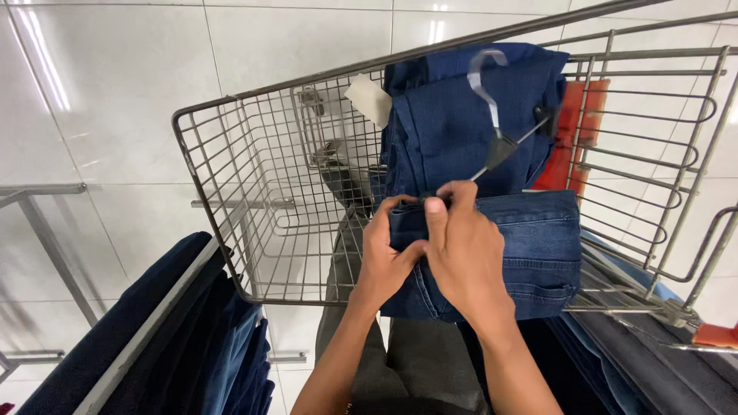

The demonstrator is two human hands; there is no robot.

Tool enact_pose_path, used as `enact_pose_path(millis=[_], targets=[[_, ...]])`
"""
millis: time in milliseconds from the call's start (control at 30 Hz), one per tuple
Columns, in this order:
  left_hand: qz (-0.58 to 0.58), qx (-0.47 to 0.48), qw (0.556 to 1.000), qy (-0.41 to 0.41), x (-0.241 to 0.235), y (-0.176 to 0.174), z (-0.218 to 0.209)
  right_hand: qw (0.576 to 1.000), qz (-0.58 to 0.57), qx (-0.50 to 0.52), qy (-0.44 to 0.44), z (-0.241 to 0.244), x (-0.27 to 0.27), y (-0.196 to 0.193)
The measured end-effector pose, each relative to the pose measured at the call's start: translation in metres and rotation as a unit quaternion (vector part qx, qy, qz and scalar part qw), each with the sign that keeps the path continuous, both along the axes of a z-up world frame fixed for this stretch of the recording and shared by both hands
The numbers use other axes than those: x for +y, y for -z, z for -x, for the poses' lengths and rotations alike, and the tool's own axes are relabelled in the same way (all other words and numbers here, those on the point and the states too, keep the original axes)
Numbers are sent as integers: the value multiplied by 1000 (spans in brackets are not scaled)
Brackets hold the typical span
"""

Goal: The person picks up jeans from a cart, unfolds them, and attaches them to a hanger before placing the hanger on a rack.

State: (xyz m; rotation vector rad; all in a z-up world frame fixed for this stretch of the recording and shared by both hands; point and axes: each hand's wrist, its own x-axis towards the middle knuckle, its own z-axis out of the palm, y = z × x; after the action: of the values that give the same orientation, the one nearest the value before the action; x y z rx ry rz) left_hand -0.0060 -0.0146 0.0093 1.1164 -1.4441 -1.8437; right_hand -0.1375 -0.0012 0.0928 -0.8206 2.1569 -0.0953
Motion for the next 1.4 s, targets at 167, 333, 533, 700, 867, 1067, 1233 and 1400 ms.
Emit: enact_pose_path(millis=[167,333,533,700,867,1067,1233,1400], targets=[[7,-62,997,51,-7,-8,5,994,55,-95,-18,-1,-2,-2],[-2,-58,996,68,-8,-5,6,974,99,-200,50,0,3,-12],[0,-45,999,-10,-5,-3,16,983,88,-160,-9,16,19,0],[65,-66,995,-37,-8,-12,17,977,166,-113,-76,14,19,-3],[39,-55,996,-57,-9,-9,16,974,177,-80,-116,26,13,0],[56,-25,994,85,-16,-9,0,955,161,-141,-205,48,-11,6],[18,18,995,98,-15,1,-7,946,100,-206,-231,56,-31,0],[-12,-3,997,74,-14,8,-6,943,179,-251,-126,53,-28,12]])
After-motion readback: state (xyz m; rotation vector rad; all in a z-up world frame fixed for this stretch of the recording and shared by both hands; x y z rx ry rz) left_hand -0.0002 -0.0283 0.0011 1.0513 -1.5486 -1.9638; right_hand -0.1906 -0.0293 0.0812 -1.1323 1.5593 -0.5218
